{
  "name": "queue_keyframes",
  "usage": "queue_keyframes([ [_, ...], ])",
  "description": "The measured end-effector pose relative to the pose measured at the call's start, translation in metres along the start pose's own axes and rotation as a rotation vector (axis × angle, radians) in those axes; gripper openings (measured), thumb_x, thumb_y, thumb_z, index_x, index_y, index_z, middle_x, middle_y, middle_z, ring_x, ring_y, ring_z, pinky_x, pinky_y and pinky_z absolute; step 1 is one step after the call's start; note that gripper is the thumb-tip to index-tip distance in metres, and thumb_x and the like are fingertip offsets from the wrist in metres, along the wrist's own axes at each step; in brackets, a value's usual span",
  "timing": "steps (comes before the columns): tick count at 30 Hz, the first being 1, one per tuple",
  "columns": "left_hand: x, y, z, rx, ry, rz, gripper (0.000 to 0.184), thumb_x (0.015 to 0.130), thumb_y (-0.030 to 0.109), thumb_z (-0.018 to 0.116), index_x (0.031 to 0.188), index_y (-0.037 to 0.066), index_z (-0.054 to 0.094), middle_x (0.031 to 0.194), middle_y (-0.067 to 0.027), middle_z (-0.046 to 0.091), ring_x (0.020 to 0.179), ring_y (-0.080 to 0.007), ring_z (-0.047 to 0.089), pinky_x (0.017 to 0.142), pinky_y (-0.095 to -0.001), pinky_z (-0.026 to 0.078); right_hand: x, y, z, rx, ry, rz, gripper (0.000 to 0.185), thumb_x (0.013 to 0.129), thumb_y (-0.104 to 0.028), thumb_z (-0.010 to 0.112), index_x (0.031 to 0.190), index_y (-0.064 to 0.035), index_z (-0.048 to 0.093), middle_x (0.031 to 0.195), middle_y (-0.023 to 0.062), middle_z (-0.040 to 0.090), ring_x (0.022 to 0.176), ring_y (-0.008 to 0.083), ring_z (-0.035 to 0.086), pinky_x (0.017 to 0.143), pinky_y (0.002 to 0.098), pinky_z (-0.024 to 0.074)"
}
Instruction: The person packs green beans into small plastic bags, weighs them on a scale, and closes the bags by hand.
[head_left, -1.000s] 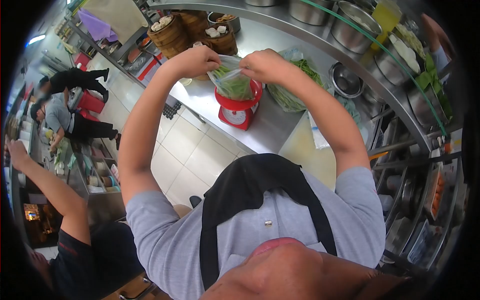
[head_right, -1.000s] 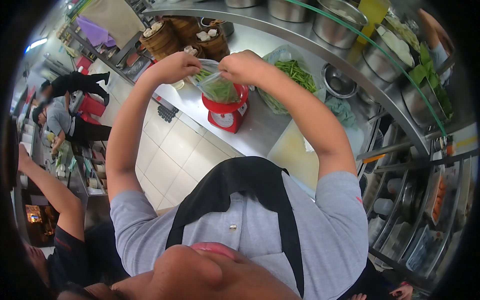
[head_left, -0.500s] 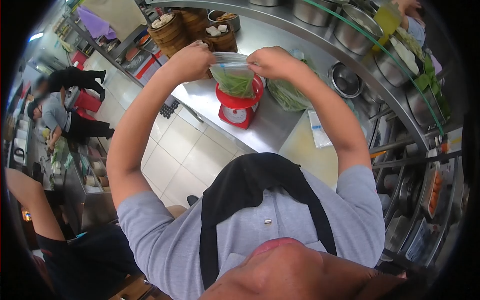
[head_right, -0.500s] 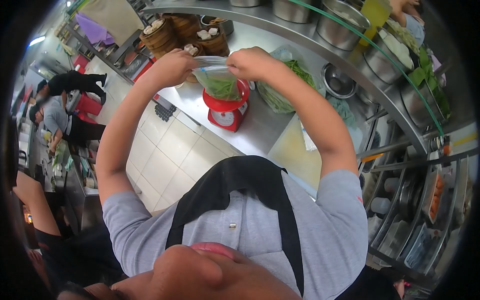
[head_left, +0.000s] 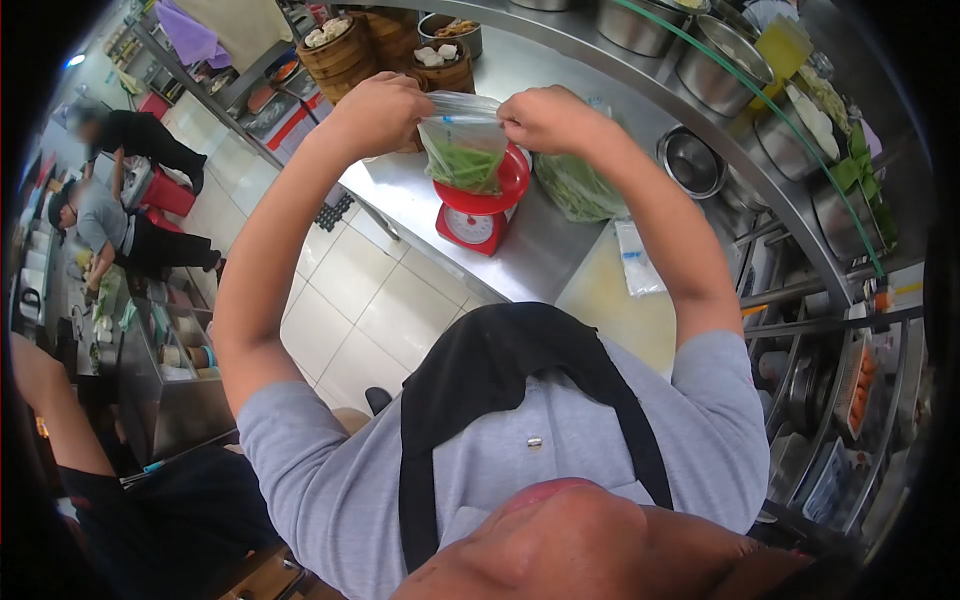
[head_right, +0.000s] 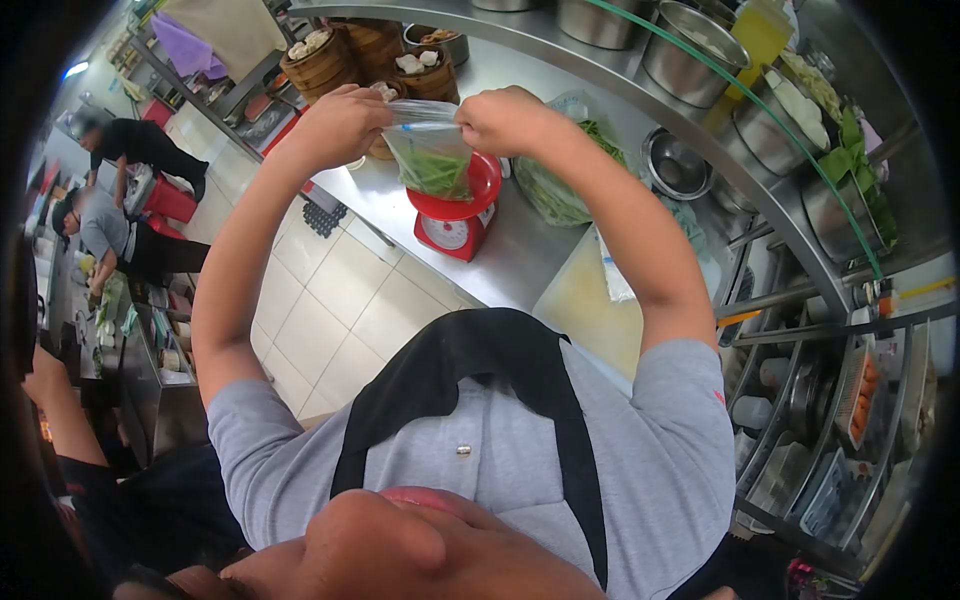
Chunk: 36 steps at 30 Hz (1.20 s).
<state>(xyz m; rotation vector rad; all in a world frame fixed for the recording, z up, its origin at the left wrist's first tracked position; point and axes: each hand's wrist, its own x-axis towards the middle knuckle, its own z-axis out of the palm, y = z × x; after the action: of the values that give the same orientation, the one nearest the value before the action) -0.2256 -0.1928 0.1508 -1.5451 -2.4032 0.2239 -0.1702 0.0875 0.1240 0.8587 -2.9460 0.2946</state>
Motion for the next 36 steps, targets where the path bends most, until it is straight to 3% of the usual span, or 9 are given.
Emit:
queue_keyframes([
  [7,-0.003,0.002,0.003,-0.024,0.030,-0.026,0.012,0.085,0.008,0.066,0.095,0.008,0.072,0.097,-0.0098,0.069,0.101,-0.0291,0.065,0.094,-0.0409,0.051,0.002,-0.005,-0.004,-0.099,0.004,0.039,0.020,0.087,-0.022,0.060,0.097,-0.0092,0.073,0.088,0.0150,0.074,0.086,0.0358,0.072,0.078,0.0490,0.0564],
  [10,-0.004,0.006,0.007,0.000,0.067,-0.036,0.014,0.082,0.007,0.063,0.089,0.011,0.075,0.092,-0.0092,0.072,0.101,-0.0276,0.067,0.098,-0.0393,0.050,-0.002,-0.002,-0.001,-0.086,0.099,-0.022,0.019,0.086,-0.022,0.058,0.090,-0.0073,0.069,0.080,0.0158,0.070,0.079,0.0381,0.069,0.073,0.0495,0.0542],
  [14,-0.001,0.007,0.018,-0.043,0.066,-0.007,0.011,0.085,0.008,0.066,0.096,0.008,0.071,0.097,-0.0090,0.069,0.103,-0.0288,0.065,0.096,-0.0416,0.049,-0.005,-0.001,-0.012,-0.107,0.021,0.049,0.021,0.088,-0.023,0.059,0.096,-0.0081,0.071,0.086,0.0150,0.073,0.080,0.0380,0.069,0.073,0.0494,0.0541],
  [18,0.001,0.012,0.029,-0.126,0.028,-0.064,0.017,0.085,0.008,0.066,0.102,0.007,0.071,0.101,-0.0107,0.070,0.106,-0.0298,0.065,0.098,-0.0419,0.049,-0.033,-0.045,-0.052,0.349,0.282,-0.082,0.018,0.096,-0.018,0.063,0.104,-0.0066,0.074,0.094,0.0076,0.073,0.076,0.0252,0.068,0.071,0.0378,0.0539],
  [20,-0.001,0.017,0.027,-0.126,0.087,-0.030,0.027,0.086,0.008,0.066,0.112,0.006,0.069,0.107,-0.0123,0.070,0.109,-0.0324,0.065,0.097,-0.0440,0.050,-0.072,-0.100,-0.094,0.477,0.573,-0.218,0.016,0.092,-0.020,0.072,0.102,-0.0088,0.078,0.086,0.0085,0.074,0.075,0.0189,0.067,0.071,0.0305,0.0532],
  [21,-0.002,0.023,0.024,-0.141,0.091,-0.015,0.027,0.086,0.008,0.066,0.112,0.006,0.069,0.107,-0.0123,0.070,0.109,-0.0324,0.065,0.097,-0.0440,0.050,-0.090,-0.114,-0.100,0.596,0.635,-0.397,0.021,0.095,-0.017,0.067,0.092,0.0040,0.070,0.088,0.0120,0.071,0.074,0.0220,0.066,0.069,0.0346,0.0541],
  [22,-0.002,0.030,0.019,-0.170,0.051,-0.084,0.030,0.086,0.008,0.065,0.116,0.006,0.068,0.111,-0.0125,0.070,0.109,-0.0338,0.065,0.096,-0.0450,0.051,-0.108,-0.126,-0.103,0.641,0.661,-0.522,0.020,0.095,-0.016,0.066,0.093,0.0040,0.070,0.088,0.0122,0.071,0.074,0.0223,0.066,0.069,0.0348,0.0541],
  [28,0.000,0.044,0.009,-0.258,0.042,-0.174,0.036,0.090,0.011,0.063,0.125,0.006,0.066,0.119,-0.0149,0.072,0.098,-0.0379,0.070,0.085,-0.0484,0.056,-0.150,-0.147,-0.093,0.741,0.592,-0.740,0.017,0.094,-0.011,0.063,0.096,0.0038,0.070,0.089,0.0131,0.072,0.076,0.0241,0.067,0.071,0.0358,0.0545],
  [36,0.007,0.039,0.020,-0.300,0.157,-0.176,0.039,0.089,0.015,0.066,0.128,0.010,0.066,0.117,-0.0154,0.073,0.100,-0.0363,0.071,0.087,-0.0463,0.058,-0.154,-0.151,-0.087,0.770,0.537,-0.768,0.016,0.092,-0.005,0.059,0.099,0.0035,0.070,0.091,0.0144,0.072,0.079,0.0265,0.067,0.074,0.0371,0.0550],
])
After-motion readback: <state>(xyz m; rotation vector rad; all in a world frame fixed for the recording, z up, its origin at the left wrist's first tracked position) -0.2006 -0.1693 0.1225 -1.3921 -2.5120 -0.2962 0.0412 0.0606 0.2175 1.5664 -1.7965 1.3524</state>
